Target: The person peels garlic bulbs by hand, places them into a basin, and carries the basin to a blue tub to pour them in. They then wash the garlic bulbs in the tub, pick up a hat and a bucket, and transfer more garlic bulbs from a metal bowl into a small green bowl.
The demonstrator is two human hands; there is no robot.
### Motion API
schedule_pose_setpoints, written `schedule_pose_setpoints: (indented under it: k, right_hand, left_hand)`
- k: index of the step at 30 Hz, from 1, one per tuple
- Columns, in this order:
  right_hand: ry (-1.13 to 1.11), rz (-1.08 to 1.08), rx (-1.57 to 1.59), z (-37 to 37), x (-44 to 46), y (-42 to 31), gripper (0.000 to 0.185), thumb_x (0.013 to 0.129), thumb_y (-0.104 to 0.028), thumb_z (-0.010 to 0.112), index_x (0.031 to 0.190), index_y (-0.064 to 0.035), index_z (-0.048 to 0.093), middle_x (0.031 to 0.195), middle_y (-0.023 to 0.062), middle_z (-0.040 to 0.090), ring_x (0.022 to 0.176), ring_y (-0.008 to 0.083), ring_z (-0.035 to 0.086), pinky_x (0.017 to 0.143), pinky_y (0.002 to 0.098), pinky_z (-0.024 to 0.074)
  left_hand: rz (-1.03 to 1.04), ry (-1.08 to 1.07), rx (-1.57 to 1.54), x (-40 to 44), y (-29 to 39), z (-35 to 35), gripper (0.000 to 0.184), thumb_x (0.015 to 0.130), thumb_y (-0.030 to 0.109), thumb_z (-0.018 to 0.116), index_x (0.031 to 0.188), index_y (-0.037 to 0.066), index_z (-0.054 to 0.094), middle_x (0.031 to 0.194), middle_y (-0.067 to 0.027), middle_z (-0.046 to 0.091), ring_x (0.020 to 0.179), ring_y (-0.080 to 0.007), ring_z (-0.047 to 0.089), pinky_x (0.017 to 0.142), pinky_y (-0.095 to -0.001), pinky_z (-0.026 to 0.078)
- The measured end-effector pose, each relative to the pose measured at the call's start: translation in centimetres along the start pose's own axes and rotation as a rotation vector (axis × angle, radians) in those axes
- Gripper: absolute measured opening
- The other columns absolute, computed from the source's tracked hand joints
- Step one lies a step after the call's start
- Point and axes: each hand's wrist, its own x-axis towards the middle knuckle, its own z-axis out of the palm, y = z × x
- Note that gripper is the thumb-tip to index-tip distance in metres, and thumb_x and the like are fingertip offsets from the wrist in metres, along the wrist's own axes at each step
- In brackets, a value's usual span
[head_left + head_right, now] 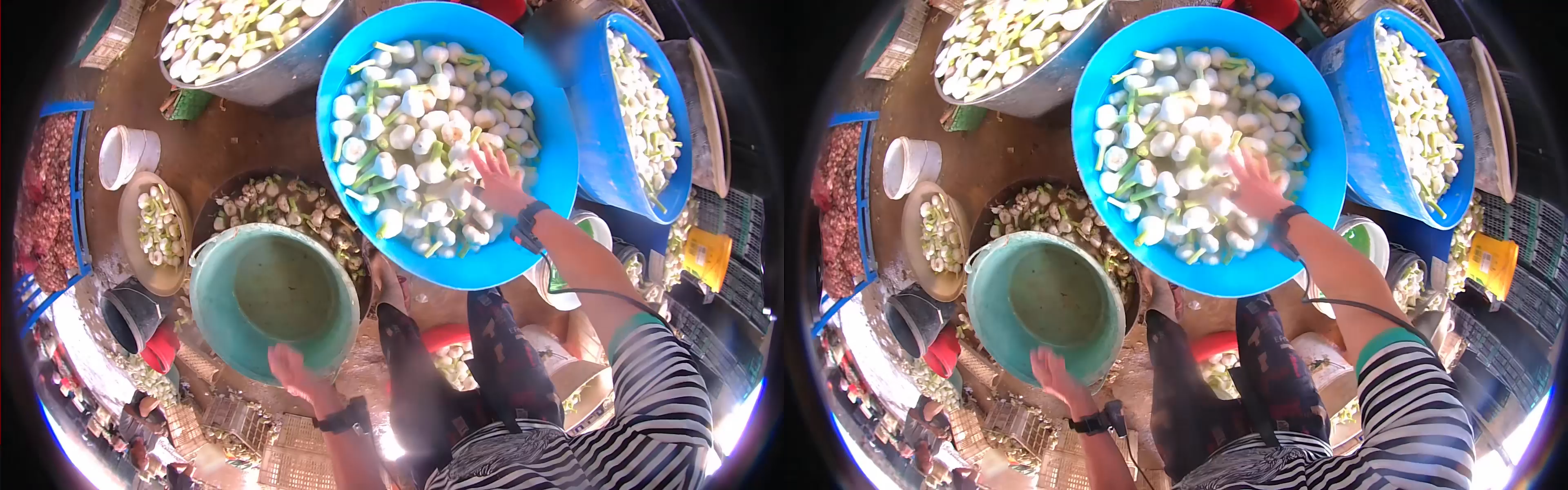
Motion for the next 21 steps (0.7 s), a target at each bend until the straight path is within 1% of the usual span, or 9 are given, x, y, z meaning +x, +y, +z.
schedule_pose_setpoints:
  k: [2, 4, 5, 9, 13, 15, 17, 19, 21]
  right_hand:
    - [-0.025, 0.049, -0.029, 1.1, 1.9, 1.2, 0.077, 0.078, -0.047, 0.052, 0.140, -0.0250, 0.012, 0.147, 0.0060, 0.004, 0.133, 0.0387, 0.005, 0.097, 0.0668, 0.0102]
    - [-0.019, 0.046, -0.053, 3.5, 3.9, 4.2, 0.080, 0.077, -0.052, 0.052, 0.140, -0.0274, 0.009, 0.147, 0.0033, 0.000, 0.133, 0.0385, 0.002, 0.096, 0.0680, 0.0061]
    - [-0.026, 0.048, -0.067, 4.8, 4.5, 5.4, 0.082, 0.076, -0.054, 0.052, 0.140, -0.0285, 0.007, 0.148, 0.0020, -0.002, 0.133, 0.0385, 0.000, 0.096, 0.0685, 0.0040]
    - [-0.017, -0.134, 0.189, 6.0, 6.5, 8.4, 0.085, 0.072, -0.050, 0.059, 0.140, -0.0229, 0.015, 0.147, -0.0001, -0.001, 0.132, 0.0406, 0.001, 0.098, 0.0669, 0.0080]
    - [-0.005, -0.084, -0.013, 7.6, 10.5, 9.3, 0.073, 0.075, -0.029, 0.055, 0.139, -0.0182, 0.020, 0.147, 0.0030, 0.001, 0.132, 0.0378, 0.007, 0.099, 0.0591, 0.0225]
    - [-0.106, -0.014, 0.304, 10.1, 12.6, 9.8, 0.066, 0.071, -0.022, 0.057, 0.132, -0.0131, 0.034, 0.138, 0.0118, 0.028, 0.122, 0.0330, 0.033, 0.096, 0.0475, 0.0325]
    - [-0.481, 0.031, 0.665, 7.4, 13.3, 10.7, 0.065, 0.068, -0.012, 0.057, 0.130, -0.0100, 0.036, 0.129, 0.0151, 0.040, 0.116, 0.0305, 0.041, 0.093, 0.0380, 0.0370]
    - [-0.526, -0.067, 0.631, 8.5, 14.1, 11.3, 0.060, 0.069, -0.012, 0.057, 0.127, -0.0093, 0.040, 0.125, 0.0137, 0.044, 0.110, 0.0296, 0.045, 0.089, 0.0381, 0.0396]
    - [-0.580, -0.195, 0.516, 8.6, 15.2, 11.6, 0.055, 0.070, -0.012, 0.056, 0.123, -0.0087, 0.044, 0.121, 0.0123, 0.048, 0.104, 0.0288, 0.049, 0.084, 0.0382, 0.0421]
  left_hand:
    - [0.538, -0.574, 0.264, -2.2, 3.9, 9.1, 0.030, 0.082, 0.003, 0.051, 0.111, -0.005, 0.052, 0.111, -0.0123, 0.055, 0.103, -0.0218, 0.051, 0.088, -0.0307, 0.041]
    - [0.441, -0.913, 0.127, -4.3, 3.0, 19.8, 0.042, 0.077, 0.002, 0.057, 0.118, -0.002, 0.048, 0.126, -0.0138, 0.045, 0.113, -0.0238, 0.046, 0.096, -0.0326, 0.035]
    - [0.915, -1.013, 0.301, -4.6, 2.2, 24.9, 0.048, 0.078, 0.011, 0.059, 0.123, 0.003, 0.045, 0.130, -0.0154, 0.040, 0.120, -0.0292, 0.038, 0.100, -0.0369, 0.029]
    - [1.270, -1.079, 1.002, -5.7, -2.6, 38.7, 0.055, 0.073, 0.041, 0.063, 0.123, 0.025, 0.048, 0.140, -0.0150, 0.024, 0.129, -0.0413, 0.012, 0.099, -0.0616, 0.013]
    - [1.227, -1.062, 1.271, -4.1, -5.0, 40.5, 0.060, 0.065, 0.051, 0.066, 0.120, 0.032, 0.050, 0.145, -0.0100, 0.006, 0.131, -0.0397, 0.002, 0.095, -0.0684, 0.009]
    - [1.270, -1.089, 1.280, -2.5, -6.0, 40.9, 0.060, 0.065, 0.051, 0.066, 0.119, 0.030, 0.052, 0.145, -0.0099, 0.006, 0.130, -0.0402, 0.006, 0.096, -0.0675, 0.011]
    - [1.244, -1.149, 1.310, -0.9, -7.4, 42.0, 0.060, 0.065, 0.051, 0.065, 0.119, 0.029, 0.052, 0.145, -0.0078, 0.004, 0.130, -0.0396, 0.010, 0.097, -0.0666, 0.010]
    - [1.121, -1.247, 1.379, -0.2, -8.2, 42.8, 0.060, 0.065, 0.051, 0.064, 0.119, 0.029, 0.052, 0.147, -0.0037, 0.000, 0.130, -0.0378, 0.015, 0.099, -0.0656, 0.008]
    - [1.037, -1.254, 1.640, -0.1, -8.7, 43.3, 0.058, 0.070, 0.054, 0.057, 0.122, 0.026, 0.050, 0.145, -0.0061, 0.013, 0.130, -0.0313, 0.020, 0.099, -0.0641, 0.008]
